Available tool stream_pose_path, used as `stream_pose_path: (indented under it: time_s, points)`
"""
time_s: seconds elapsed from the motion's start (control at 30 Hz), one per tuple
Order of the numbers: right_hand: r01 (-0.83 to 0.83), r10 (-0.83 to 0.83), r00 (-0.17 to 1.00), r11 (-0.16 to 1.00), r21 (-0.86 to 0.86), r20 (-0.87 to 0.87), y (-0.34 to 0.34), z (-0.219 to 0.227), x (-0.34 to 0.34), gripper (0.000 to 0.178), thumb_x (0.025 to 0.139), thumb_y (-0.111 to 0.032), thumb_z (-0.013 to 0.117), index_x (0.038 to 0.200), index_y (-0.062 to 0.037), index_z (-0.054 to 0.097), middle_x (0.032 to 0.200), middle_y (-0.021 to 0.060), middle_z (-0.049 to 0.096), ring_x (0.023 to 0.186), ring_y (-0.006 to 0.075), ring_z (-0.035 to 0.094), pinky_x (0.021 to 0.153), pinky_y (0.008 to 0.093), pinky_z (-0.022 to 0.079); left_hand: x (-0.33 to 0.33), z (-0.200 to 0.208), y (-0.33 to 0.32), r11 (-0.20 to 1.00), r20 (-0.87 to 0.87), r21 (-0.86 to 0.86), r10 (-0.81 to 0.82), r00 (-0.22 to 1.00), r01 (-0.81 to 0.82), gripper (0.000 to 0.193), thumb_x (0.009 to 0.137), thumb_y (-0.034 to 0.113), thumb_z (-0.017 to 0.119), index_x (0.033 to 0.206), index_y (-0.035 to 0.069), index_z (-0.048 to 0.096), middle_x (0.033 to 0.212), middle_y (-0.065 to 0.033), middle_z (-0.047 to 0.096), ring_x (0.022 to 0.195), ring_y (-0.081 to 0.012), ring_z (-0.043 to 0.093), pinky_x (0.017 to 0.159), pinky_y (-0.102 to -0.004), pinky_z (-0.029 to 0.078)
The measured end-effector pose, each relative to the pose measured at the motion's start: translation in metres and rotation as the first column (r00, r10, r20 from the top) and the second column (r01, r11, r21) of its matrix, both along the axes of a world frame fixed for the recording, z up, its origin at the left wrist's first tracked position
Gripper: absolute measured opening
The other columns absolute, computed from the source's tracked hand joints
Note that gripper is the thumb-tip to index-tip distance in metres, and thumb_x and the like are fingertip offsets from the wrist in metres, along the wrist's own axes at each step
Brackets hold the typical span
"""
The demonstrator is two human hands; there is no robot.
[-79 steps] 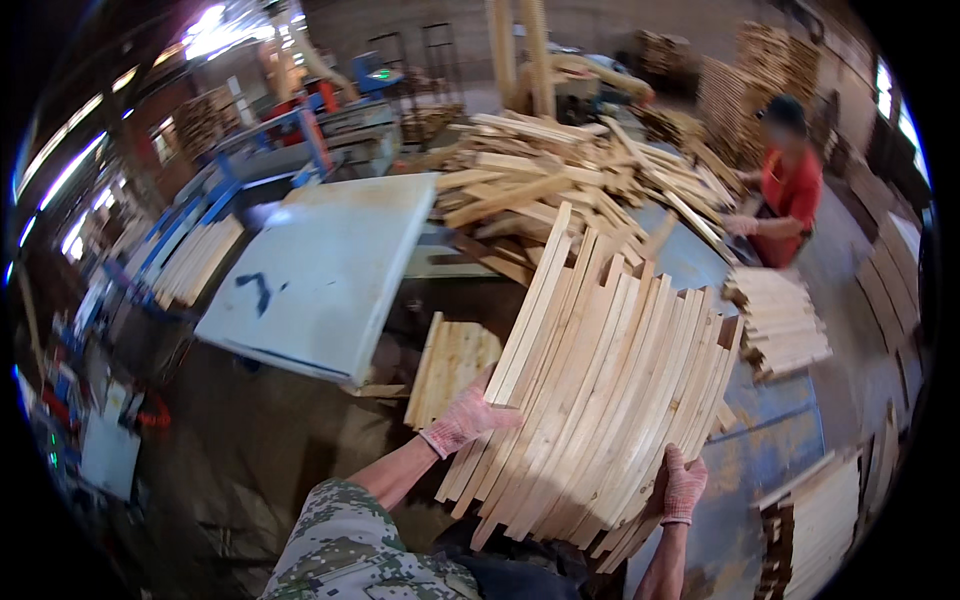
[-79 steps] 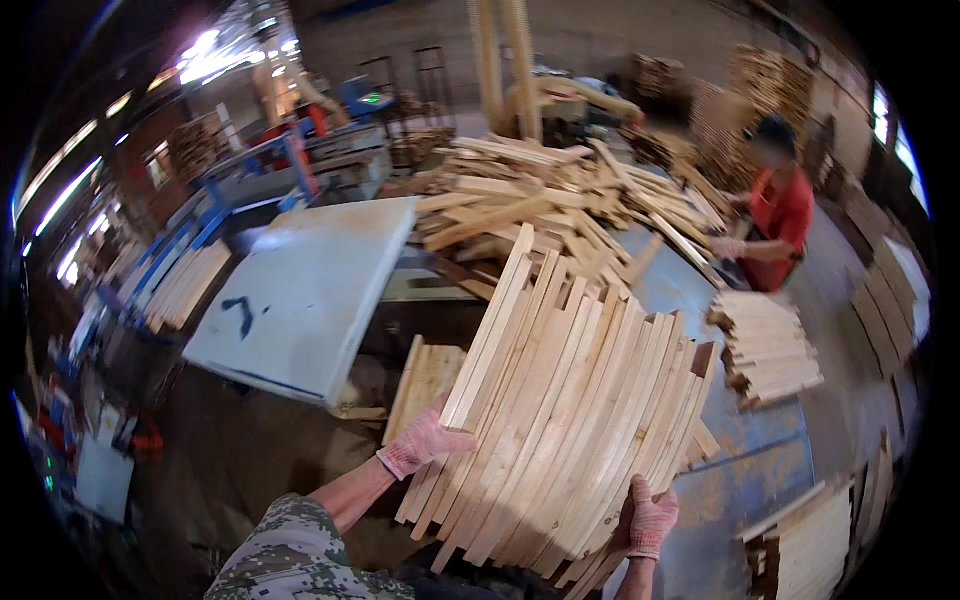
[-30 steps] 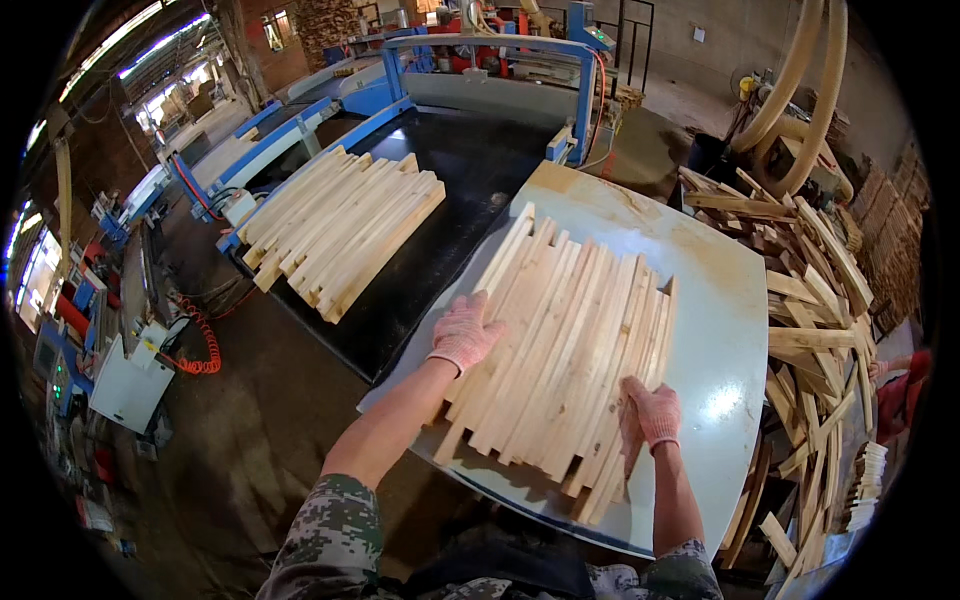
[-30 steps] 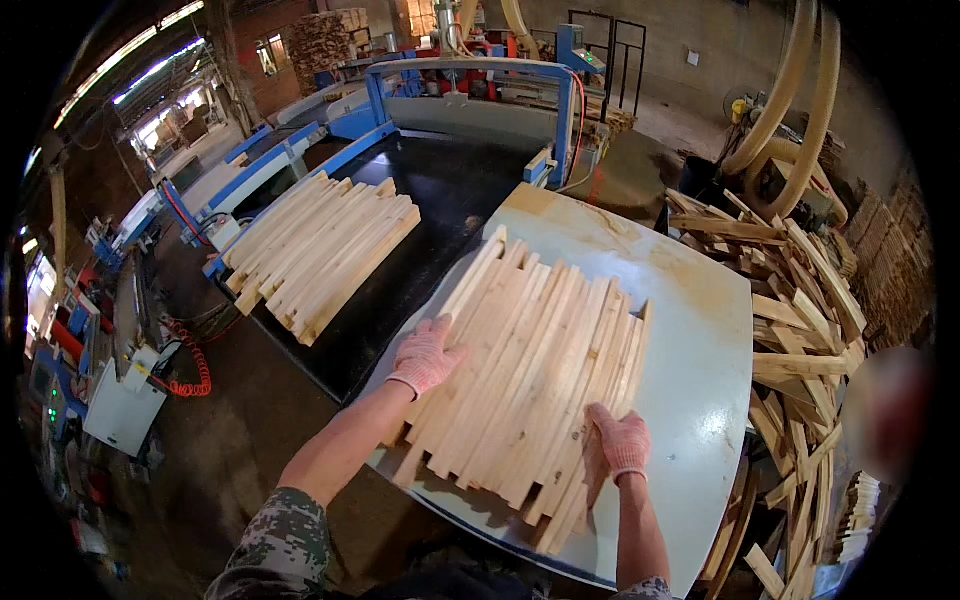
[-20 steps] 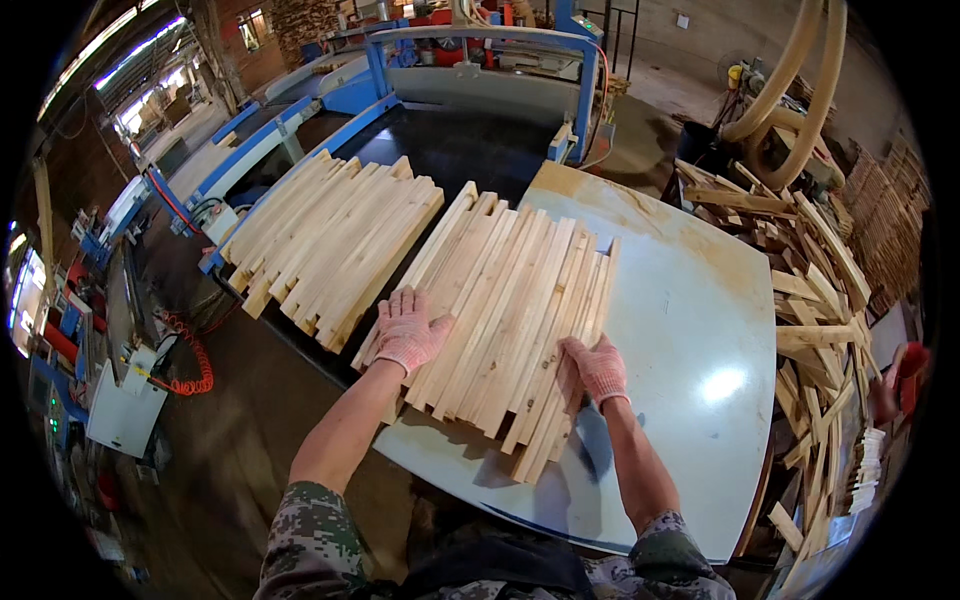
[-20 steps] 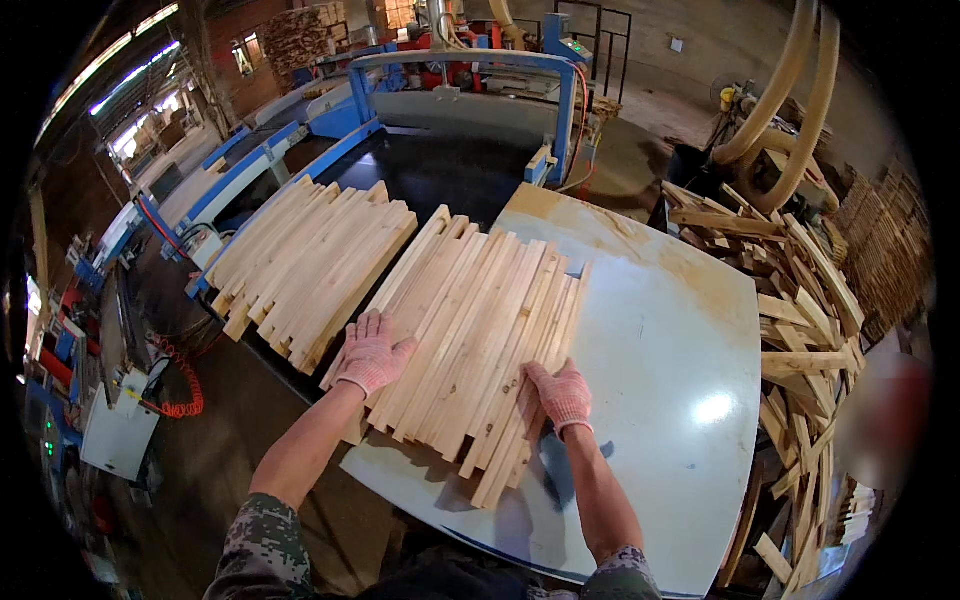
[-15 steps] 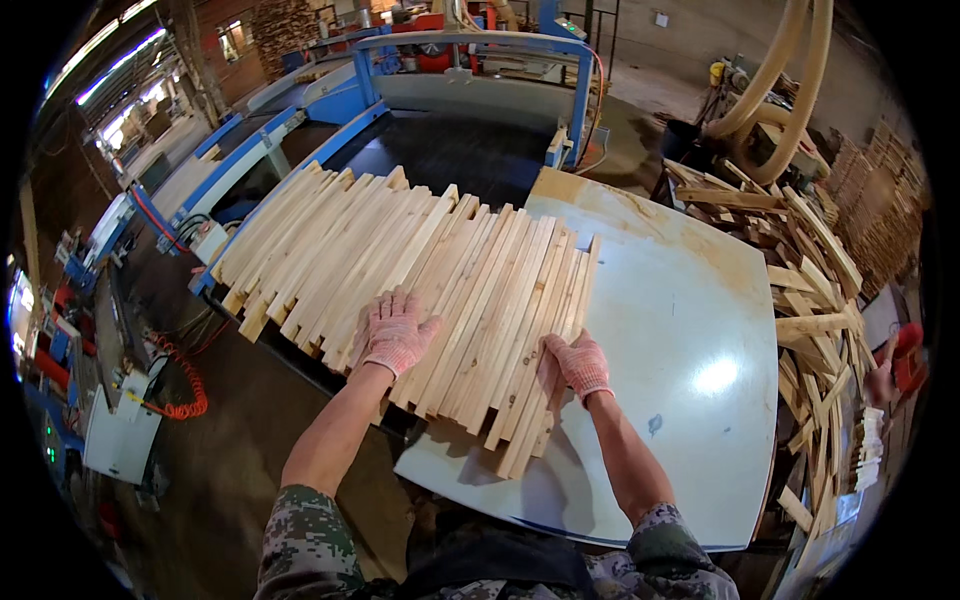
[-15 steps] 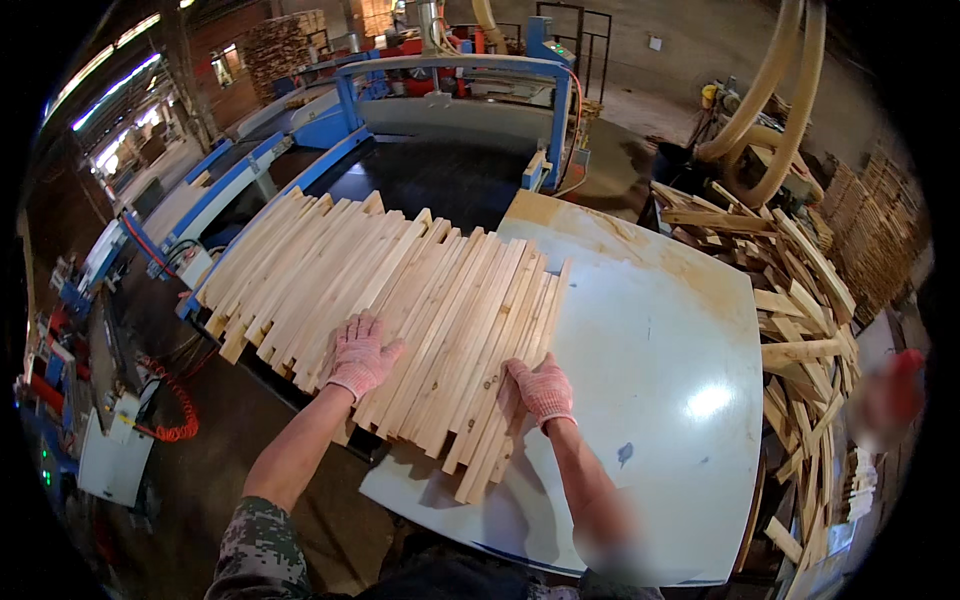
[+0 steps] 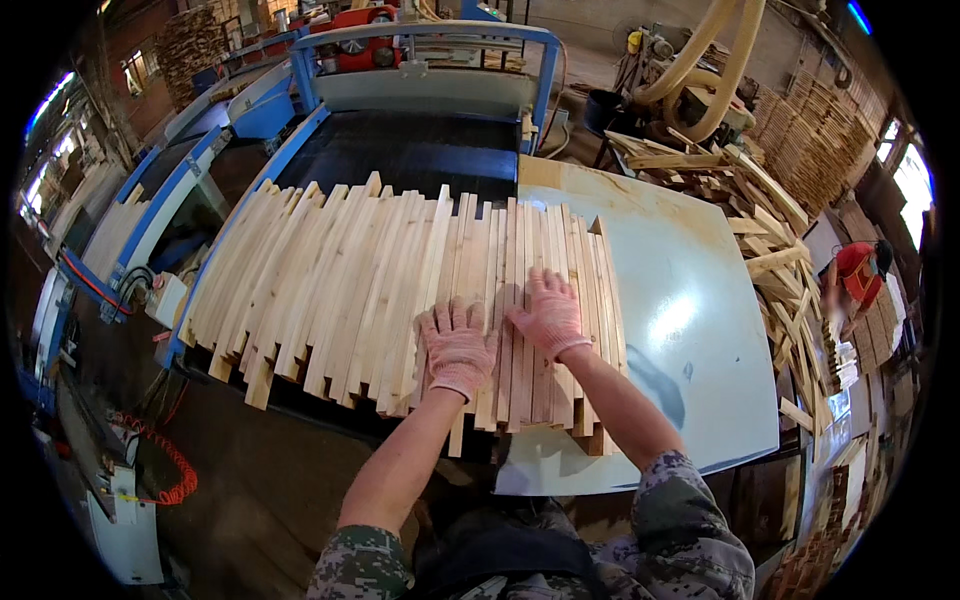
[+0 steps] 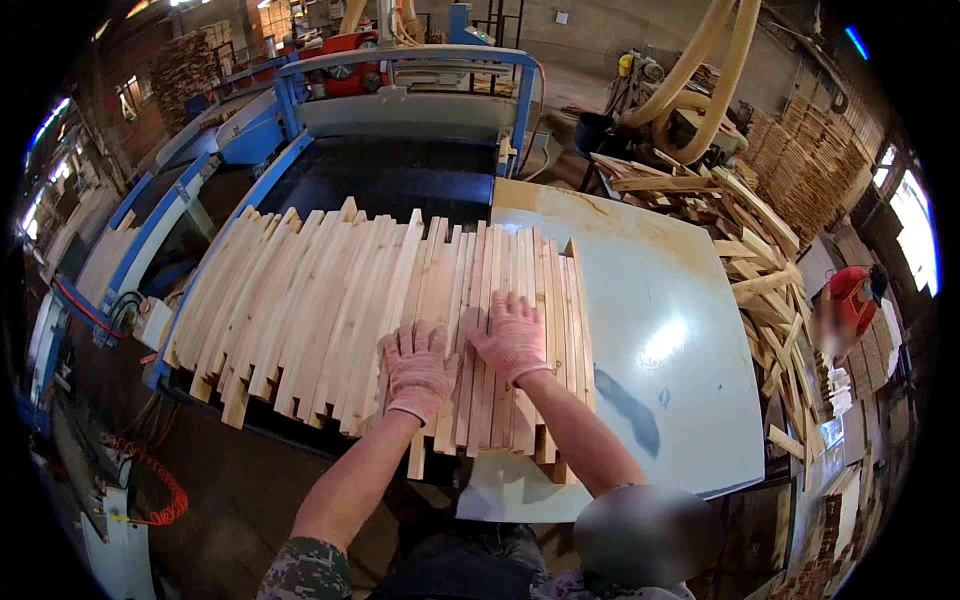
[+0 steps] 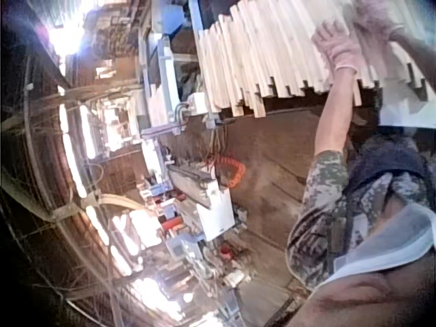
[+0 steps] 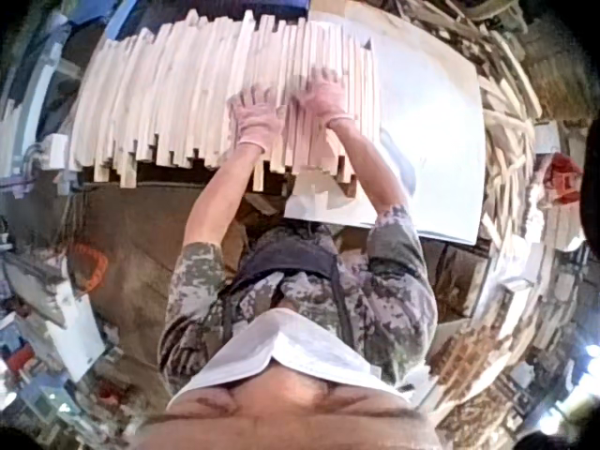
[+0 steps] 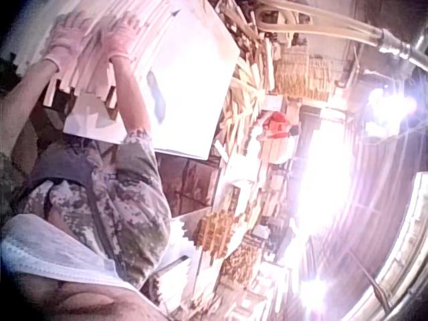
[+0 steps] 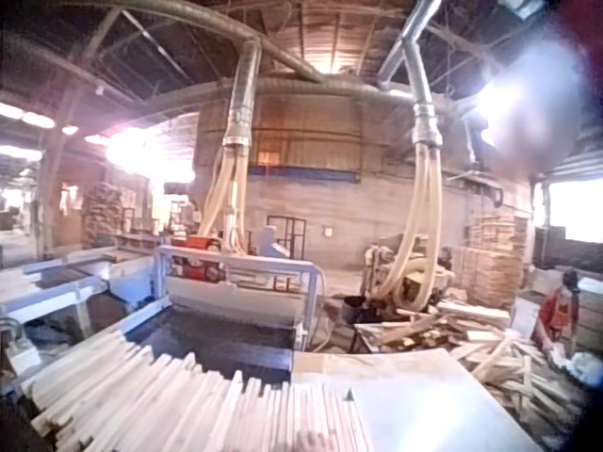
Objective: The person repeatedly picks up stacks of light-colored wooden planks from a metal table and places them onto a conveyor belt. The person wears pink gloves and a camouflage shirt while performing this repetitive stacking task in a workshop environment.
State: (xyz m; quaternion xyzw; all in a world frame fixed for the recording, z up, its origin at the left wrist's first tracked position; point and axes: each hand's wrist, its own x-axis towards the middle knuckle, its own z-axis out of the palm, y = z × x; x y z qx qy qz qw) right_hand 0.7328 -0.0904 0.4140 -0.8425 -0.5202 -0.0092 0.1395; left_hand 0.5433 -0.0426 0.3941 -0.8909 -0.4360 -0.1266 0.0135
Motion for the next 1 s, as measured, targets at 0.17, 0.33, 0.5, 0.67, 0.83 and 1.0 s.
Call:
stream_pose_path:
  time_s: [0.17,0.33,0.5,0.67,0.83,1.0]
  points:
    - [0.097,-0.105,0.987,0.993,0.068,0.122,0.052,-0.013,-0.015,0.064,0.099,-0.044,0.06,0.151,-0.0084,0.052,0.156,0.0173,0.05,0.146,0.0402,0.042,0.123,0.057,0.029,-0.001,0.014,-0.001,0.994,0.004,-0.107,0.0,1.0,0.0,0.069,0.1,0.054,0.053,0.159,0.019,0.046,0.167,-0.0158,0.038,0.154,-0.0386,0.03,0.126,-0.0602,0.016]
    - [0.068,-0.077,0.991,0.993,0.092,0.105,0.043,-0.008,-0.018,0.059,0.097,-0.037,0.061,0.148,-0.0091,0.054,0.154,0.017,0.051,0.147,0.0376,0.042,0.122,0.0579,0.029,-0.005,0.007,0.004,0.994,-0.072,-0.107,0.007,0.997,-0.015,0.069,0.1,0.055,0.054,0.158,0.018,0.049,0.167,-0.0145,0.039,0.155,-0.0367,0.03,0.126,-0.0599,0.016]
    - [0.125,-0.13,0.989,0.989,0.085,0.064,0.017,-0.003,0.014,0.061,0.092,-0.034,0.065,0.147,-0.0081,0.055,0.153,0.017,0.051,0.148,0.0361,0.041,0.122,0.0598,0.028,-0.005,0.005,0.005,0.998,-0.02,-0.049,-0.03,0.999,0.029,0.069,0.1,0.057,0.053,0.154,0.014,0.053,0.164,-0.016,0.043,0.155,-0.0375,0.031,0.126,-0.0584,0.016]
    - [0.17,-0.173,0.985,0.98,0.099,0.025,0.001,-0.004,0.04,0.06,0.09,-0.033,0.067,0.143,-0.0062,0.057,0.15,0.0166,0.054,0.145,0.0365,0.044,0.122,0.059,0.029,-0.006,0.005,0.002,0.993,-0.035,-0.112,-0.047,0.998,0.043,0.073,0.098,0.054,0.057,0.157,0.012,0.049,0.163,-0.0172,0.044,0.156,-0.0392,0.028,0.127,-0.0571,0.015]
    - [0.172,-0.176,0.984,0.977,0.123,0.019,0.005,-0.001,0.037,0.061,0.088,-0.034,0.067,0.142,-0.0072,0.059,0.151,0.0161,0.054,0.146,0.0366,0.044,0.124,0.059,0.028,-0.036,0.023,0.022,0.926,0.075,-0.362,-0.086,0.993,0.107,0.08,0.093,0.047,0.069,0.159,0.01,0.044,0.165,-0.0194,0.04,0.156,-0.0399,0.028,0.13,-0.0522,0.017]
    - [0.135,-0.126,0.99,0.98,0.148,-0.066,0.007,-0.007,0.038,0.066,0.084,-0.035,0.073,0.142,-0.0053,0.058,0.149,0.0164,0.056,0.146,0.0358,0.044,0.124,0.0589,0.029,-0.153,0.018,0.085,0.975,0.26,-0.216,0.105,0.96,-0.048,0.088,0.093,0.048,0.07,0.162,0.006,0.036,0.169,-0.0228,0.033,0.158,-0.0393,0.026,0.132,-0.051,0.016]
